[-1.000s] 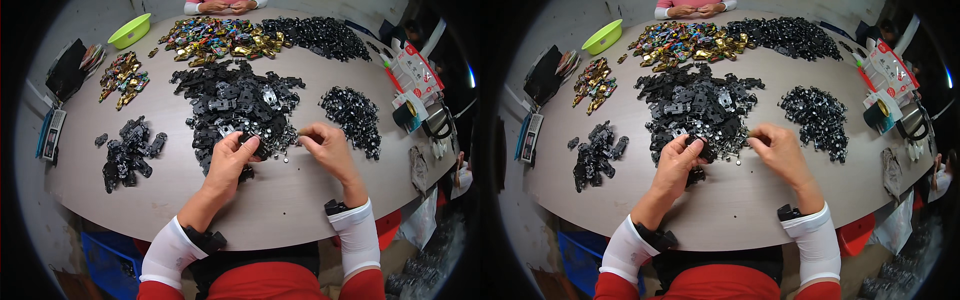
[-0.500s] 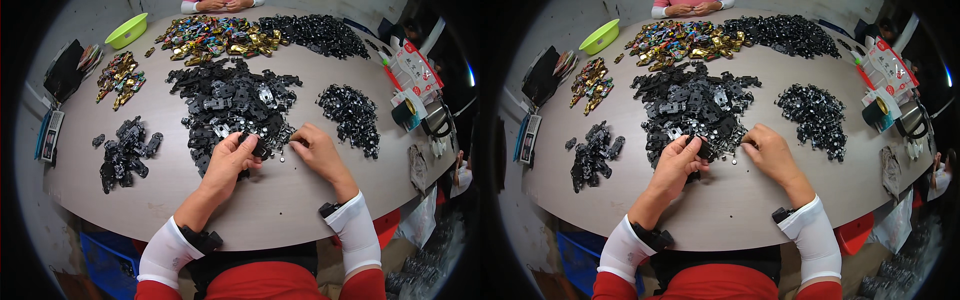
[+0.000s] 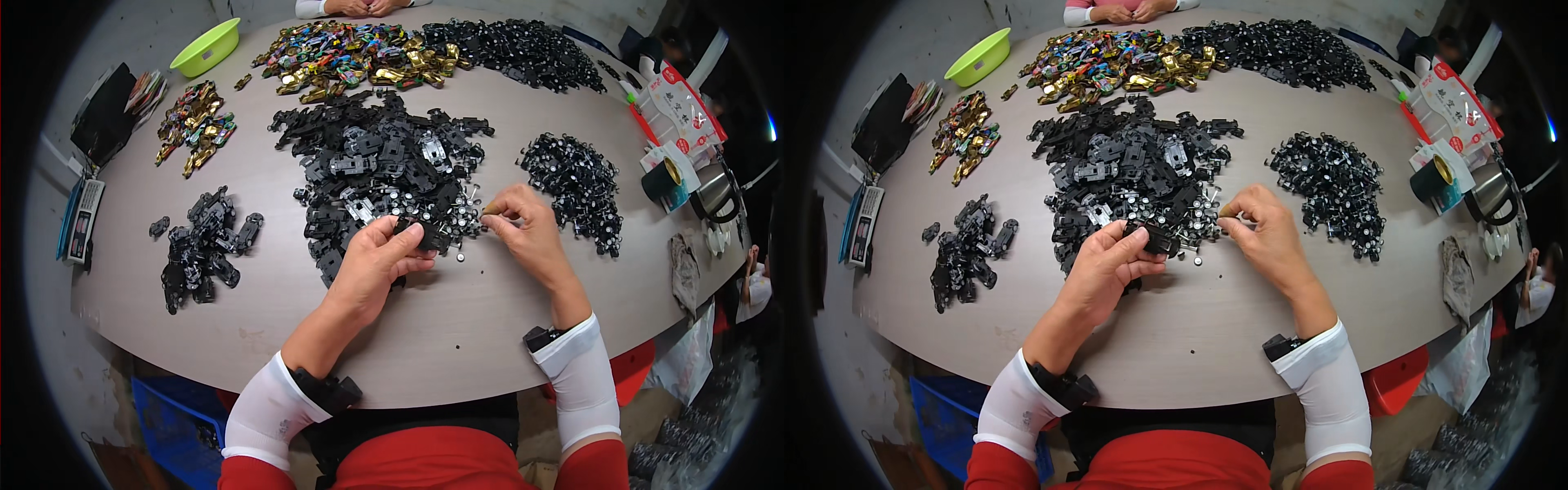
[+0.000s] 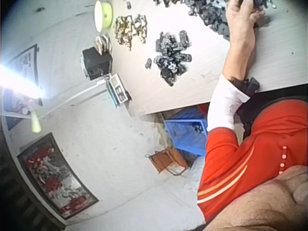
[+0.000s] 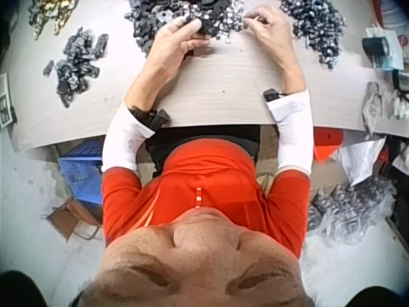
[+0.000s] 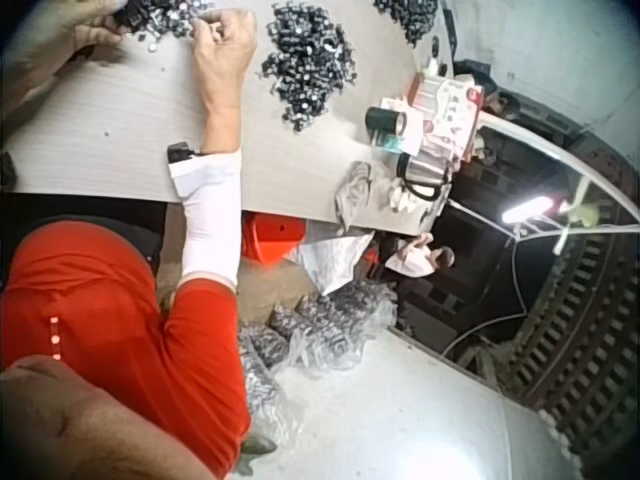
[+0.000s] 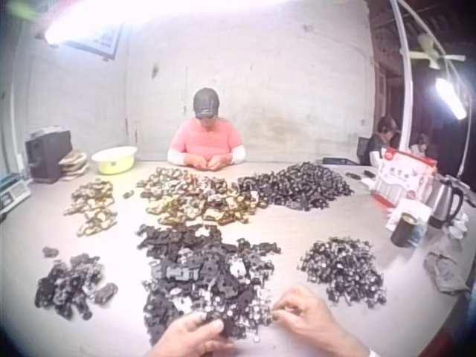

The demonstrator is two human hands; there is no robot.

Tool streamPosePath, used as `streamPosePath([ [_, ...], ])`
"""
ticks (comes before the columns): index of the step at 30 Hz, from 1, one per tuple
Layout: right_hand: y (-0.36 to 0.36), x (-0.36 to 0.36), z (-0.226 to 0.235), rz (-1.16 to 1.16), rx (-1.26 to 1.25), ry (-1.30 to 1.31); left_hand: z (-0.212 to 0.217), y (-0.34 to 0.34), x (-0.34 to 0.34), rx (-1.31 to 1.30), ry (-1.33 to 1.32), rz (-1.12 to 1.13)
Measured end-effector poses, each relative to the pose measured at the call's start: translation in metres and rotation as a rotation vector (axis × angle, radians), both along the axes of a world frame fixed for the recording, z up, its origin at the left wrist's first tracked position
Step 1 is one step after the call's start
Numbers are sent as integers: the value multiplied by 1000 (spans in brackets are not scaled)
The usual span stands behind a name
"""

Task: The person sits at a table and assembles small black plastic electronic components by hand. They pick up a black housing, insert a small silver cylindrical part, and place the finished unit into a growing pile on the table. The process is repeated continuously throughout the clip.

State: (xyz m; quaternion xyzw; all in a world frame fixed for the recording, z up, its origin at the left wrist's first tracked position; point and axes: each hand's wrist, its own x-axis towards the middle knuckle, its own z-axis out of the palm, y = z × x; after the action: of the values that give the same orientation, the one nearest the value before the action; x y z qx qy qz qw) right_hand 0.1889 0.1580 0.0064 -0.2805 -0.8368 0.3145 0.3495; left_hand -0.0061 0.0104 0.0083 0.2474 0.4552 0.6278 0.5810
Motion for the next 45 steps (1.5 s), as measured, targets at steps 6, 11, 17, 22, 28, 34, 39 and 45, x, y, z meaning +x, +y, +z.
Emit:
streamPosePath([
  [6, -27, -2, 21, 42, -32, 96, 1, 0, 1, -11, -22, 50],
  [11, -53, -23, 20, 169, 175, 44, -4, -2, 0, 21, -49, 84],
  [17, -55, -28, 14, 187, 230, -5, -7, -4, 2, 20, -53, 73],
  [22, -58, -27, 17, 195, 182, 64, -3, -6, 0, 68, -116, 36],
  [28, -59, -28, 14, 188, 288, 156, -3, -11, 9, 126, -47, 88],
  [34, -27, -11, 18, -7, -108, 47, 21, -24, -22, 164, 179, 248],
  [39, 4, 17, 5, -153, -95, -182, 33, -80, -129, 22, 830, 542],
  [45, -2, 1, -8, -130, 42, -230, 28, -89, -129, 61, 1708, 576],
])
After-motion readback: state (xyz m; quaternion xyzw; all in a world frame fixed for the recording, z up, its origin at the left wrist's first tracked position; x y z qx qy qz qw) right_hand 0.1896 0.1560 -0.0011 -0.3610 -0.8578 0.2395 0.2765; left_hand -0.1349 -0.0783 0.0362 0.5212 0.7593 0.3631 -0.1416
